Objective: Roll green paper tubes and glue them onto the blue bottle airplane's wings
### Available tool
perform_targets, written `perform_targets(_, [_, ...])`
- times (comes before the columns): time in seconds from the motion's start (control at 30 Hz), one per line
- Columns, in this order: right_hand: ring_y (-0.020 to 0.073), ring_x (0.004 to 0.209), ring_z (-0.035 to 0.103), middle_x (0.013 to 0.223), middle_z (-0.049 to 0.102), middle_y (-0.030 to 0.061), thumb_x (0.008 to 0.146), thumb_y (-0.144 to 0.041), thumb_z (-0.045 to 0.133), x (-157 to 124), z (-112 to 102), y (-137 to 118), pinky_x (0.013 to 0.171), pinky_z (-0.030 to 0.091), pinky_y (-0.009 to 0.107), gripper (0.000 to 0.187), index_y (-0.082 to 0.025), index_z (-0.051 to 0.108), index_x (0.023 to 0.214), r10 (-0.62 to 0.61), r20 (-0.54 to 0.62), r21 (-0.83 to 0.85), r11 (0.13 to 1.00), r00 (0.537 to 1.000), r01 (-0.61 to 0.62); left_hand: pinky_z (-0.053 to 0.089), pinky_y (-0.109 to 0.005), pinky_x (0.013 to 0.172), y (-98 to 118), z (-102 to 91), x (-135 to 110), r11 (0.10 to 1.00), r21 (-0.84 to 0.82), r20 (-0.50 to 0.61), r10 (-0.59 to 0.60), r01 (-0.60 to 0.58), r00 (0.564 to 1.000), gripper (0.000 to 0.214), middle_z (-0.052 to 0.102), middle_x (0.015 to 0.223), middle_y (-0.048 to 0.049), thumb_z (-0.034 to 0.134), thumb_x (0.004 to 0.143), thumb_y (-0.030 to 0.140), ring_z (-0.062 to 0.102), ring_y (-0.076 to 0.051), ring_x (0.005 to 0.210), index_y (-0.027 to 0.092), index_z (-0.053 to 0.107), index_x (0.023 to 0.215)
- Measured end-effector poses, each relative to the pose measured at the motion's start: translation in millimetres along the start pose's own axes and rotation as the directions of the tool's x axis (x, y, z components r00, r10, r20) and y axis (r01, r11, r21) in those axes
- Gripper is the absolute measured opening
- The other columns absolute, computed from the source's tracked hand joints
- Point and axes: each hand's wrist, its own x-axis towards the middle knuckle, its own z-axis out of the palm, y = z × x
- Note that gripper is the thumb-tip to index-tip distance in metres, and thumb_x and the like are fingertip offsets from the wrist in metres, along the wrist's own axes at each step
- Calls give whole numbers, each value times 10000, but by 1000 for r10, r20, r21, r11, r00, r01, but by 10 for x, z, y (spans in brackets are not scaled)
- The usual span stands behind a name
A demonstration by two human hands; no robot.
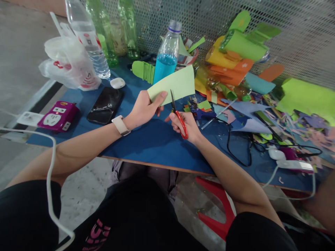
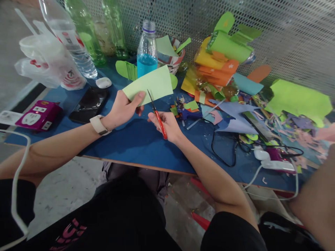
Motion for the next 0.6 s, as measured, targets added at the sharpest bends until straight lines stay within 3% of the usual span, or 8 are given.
perform_targets(0.6, [82, 360, 460, 493, 531, -36, 754, -995, 805, -30, 88, -96, 362, 326, 231, 829, -169, 729, 770, 18, -49, -57, 998, 999, -21, 489, -241, 475, 33, -28, 4, 999, -24, 27, -47, 48, 999, 624, 659, 649, -16, 706, 1063, 754, 585, -94, 470, 193, 635, 800])
